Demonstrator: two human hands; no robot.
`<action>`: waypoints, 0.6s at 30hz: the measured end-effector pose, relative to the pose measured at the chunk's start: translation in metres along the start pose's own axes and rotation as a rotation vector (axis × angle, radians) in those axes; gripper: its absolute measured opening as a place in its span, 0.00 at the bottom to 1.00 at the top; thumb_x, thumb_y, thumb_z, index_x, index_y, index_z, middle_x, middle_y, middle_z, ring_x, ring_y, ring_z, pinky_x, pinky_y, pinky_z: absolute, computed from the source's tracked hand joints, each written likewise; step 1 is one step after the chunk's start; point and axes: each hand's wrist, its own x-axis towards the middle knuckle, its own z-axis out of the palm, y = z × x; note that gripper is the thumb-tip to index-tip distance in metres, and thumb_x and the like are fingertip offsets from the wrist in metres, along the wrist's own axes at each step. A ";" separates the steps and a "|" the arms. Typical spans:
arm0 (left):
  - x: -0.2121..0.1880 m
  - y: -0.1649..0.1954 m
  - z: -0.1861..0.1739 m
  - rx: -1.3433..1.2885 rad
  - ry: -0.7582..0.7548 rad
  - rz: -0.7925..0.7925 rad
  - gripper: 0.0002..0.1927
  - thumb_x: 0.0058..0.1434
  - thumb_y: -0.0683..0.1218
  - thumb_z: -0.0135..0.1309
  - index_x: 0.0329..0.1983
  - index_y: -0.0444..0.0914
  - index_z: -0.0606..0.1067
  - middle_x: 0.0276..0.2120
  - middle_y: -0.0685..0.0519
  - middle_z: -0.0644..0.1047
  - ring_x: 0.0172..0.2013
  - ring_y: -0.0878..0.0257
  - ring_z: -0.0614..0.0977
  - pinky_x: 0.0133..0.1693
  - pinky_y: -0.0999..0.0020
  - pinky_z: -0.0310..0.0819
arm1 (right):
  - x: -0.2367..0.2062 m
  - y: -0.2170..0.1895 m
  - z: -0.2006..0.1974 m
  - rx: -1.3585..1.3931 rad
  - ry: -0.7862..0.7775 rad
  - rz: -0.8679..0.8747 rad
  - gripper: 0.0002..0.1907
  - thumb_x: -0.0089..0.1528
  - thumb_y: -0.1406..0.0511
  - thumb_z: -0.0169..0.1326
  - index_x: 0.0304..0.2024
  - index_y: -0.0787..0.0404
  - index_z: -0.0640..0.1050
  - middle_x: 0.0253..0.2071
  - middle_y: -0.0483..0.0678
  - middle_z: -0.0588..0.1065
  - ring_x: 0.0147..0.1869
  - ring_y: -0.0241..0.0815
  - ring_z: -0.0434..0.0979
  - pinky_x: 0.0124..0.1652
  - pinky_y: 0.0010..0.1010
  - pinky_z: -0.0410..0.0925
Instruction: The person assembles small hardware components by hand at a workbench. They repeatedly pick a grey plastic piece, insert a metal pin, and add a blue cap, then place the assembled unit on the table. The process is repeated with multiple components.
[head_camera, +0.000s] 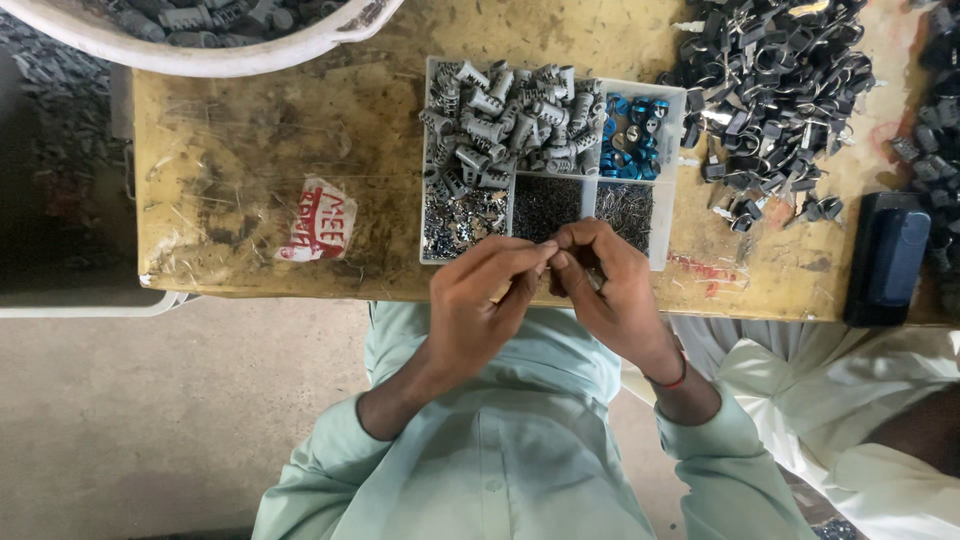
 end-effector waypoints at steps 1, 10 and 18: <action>-0.001 0.000 0.000 0.032 -0.016 0.012 0.12 0.65 0.32 0.58 0.50 0.33 0.79 0.42 0.47 0.81 0.38 0.60 0.85 0.40 0.70 0.81 | -0.001 0.001 0.000 -0.002 0.009 0.022 0.05 0.70 0.76 0.52 0.46 0.66 0.71 0.33 0.47 0.74 0.32 0.34 0.76 0.33 0.25 0.70; -0.004 -0.001 0.010 -0.044 0.005 -0.236 0.10 0.65 0.37 0.62 0.49 0.35 0.80 0.39 0.50 0.84 0.37 0.67 0.86 0.37 0.73 0.84 | -0.002 0.004 -0.001 -0.418 0.123 -0.291 0.17 0.63 0.74 0.60 0.49 0.66 0.67 0.39 0.55 0.74 0.38 0.50 0.78 0.36 0.38 0.71; 0.006 -0.023 -0.014 -0.592 -0.478 -0.690 0.07 0.63 0.39 0.62 0.43 0.31 0.80 0.28 0.57 0.80 0.26 0.75 0.77 0.27 0.78 0.73 | -0.012 0.024 -0.013 0.228 -0.127 -0.008 0.16 0.68 0.78 0.52 0.53 0.63 0.63 0.45 0.48 0.72 0.41 0.32 0.79 0.35 0.24 0.75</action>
